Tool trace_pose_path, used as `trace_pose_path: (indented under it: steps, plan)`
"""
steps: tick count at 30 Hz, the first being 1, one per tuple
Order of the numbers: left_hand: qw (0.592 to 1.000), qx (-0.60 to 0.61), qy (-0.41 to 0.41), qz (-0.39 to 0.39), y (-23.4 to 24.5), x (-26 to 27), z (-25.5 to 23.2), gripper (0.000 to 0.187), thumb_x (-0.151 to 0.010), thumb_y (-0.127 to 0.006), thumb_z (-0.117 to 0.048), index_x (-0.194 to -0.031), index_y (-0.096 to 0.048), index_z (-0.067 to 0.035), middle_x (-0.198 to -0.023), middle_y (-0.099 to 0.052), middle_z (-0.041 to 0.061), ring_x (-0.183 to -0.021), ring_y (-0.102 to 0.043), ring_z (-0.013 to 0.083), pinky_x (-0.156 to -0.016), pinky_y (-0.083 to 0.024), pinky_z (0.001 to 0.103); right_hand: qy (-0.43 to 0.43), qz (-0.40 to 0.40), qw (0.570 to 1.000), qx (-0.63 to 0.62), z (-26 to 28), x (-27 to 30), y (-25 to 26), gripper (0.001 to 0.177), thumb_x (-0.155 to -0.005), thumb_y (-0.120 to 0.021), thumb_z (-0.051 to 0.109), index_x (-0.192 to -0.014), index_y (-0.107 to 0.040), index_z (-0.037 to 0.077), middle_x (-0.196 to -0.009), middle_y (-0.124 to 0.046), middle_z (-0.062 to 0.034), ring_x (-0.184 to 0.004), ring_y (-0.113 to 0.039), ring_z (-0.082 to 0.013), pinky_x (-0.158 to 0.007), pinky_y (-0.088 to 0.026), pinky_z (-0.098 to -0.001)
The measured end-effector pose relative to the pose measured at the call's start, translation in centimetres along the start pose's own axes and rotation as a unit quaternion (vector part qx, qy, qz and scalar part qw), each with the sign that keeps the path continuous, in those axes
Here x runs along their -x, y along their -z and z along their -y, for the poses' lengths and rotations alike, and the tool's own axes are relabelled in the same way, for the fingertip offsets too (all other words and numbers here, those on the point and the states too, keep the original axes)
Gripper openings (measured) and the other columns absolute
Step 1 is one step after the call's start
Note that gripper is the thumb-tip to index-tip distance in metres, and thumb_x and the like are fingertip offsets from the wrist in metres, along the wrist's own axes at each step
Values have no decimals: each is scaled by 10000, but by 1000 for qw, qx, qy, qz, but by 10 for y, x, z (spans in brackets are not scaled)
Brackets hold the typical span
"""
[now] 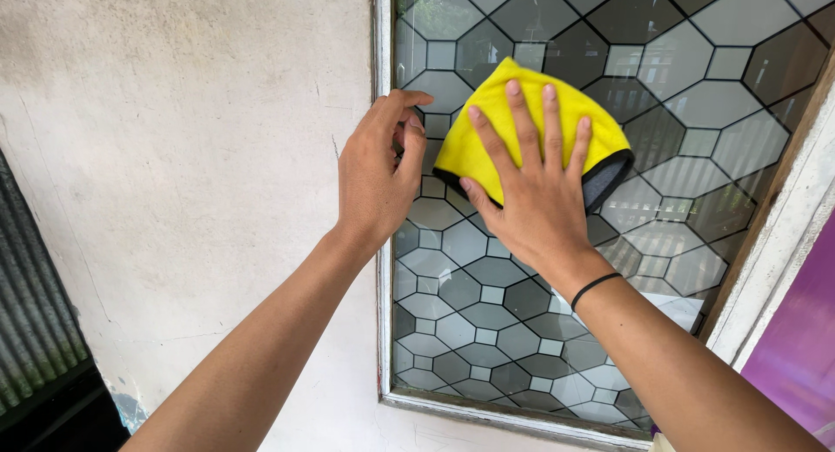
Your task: The person wipes a patterned glass window with a yellow cloth. They spray the surface with a clear liquid from a spray bottle and continue wiping the window in circular and linear motions.
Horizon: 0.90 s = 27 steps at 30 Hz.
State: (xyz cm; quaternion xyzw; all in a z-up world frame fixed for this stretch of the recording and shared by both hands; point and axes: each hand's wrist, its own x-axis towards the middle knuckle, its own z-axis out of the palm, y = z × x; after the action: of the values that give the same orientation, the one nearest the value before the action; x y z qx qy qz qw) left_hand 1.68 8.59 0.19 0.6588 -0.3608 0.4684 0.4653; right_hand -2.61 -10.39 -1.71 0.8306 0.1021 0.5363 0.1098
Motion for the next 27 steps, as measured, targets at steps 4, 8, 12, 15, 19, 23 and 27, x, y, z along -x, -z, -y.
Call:
trace_pose_path:
  steps: [4, 8, 12, 15, 19, 23, 27]
  plan:
    - [1000, -6, 12, 1, 4, -1, 4, 277, -1012, -482, -95, -1205, -680, -108, -890, -650, 16, -733, -608, 102, -619, -527, 285, 38, -12, 999, 8, -2, -5, 3, 757, -987, -605, 516, -1645, -320, 273, -1722, -164, -119, -1574, -92, -414, -1209, -60, -703]
    - [1000, 13, 3, -4, 10, -3, 7, 273, -1014, -476, -86, -1202, -673, -103, -926, -660, 10, -757, -626, 103, -645, -535, 285, 51, -30, 998, 10, -6, -29, 4, 744, -1002, -616, 512, -1649, -349, 259, -1725, -214, -99, -1584, -133, -384, -1226, -68, -688]
    - [999, 26, 18, -10, 17, -7, 11, 261, -1021, -486, -94, -1200, -675, -109, -891, -668, 8, -757, -629, 88, -605, -515, 284, 66, -52, 996, 6, -10, -60, 4, 790, -994, -652, 489, -1672, -359, 208, -1737, -225, -102, -1600, -131, -371, -1239, -57, -683]
    - [999, 34, 39, -16, 23, -6, 15, 257, -1031, -465, -94, -1182, -672, -110, -898, -662, 8, -710, -614, 76, -571, -510, 259, 84, -88, 993, 5, -12, -81, 3, 811, -1023, -670, 478, -1698, -352, 162, -1754, -237, -140, -1603, -142, -398, -1232, -46, -690]
    - [998, 29, 50, -23, 28, 0, 20, 240, -1046, -479, -111, -1170, -684, -118, -868, -672, 4, -703, -595, 73, -529, -464, 255, 86, -97, 991, 14, -11, -97, 0, 776, -1077, -665, 470, -1681, -327, 117, -1697, -308, -175, -1576, -212, -430, -1242, -51, -698]
    - [997, 44, 55, -27, 28, 10, 25, 241, -1056, -471, -111, -1176, -679, -119, -910, -675, -4, -715, -611, 59, -543, -509, 236, 95, -101, 990, 35, -10, -91, -2, 747, -1086, -659, 437, -1673, -325, 118, -1643, -340, -181, -1563, -253, -444, -1243, -60, -697]
    - [995, 33, 89, -31, 27, 23, 25, 247, -1038, -485, -121, -1170, -693, -122, -876, -679, 6, -681, -587, 71, -485, -438, 264, 114, -98, 989, 0, -3, -81, -2, 773, -1049, -675, 434, -1666, -322, 131, -1654, -343, -189, -1502, -269, -456, -1206, -62, -700]
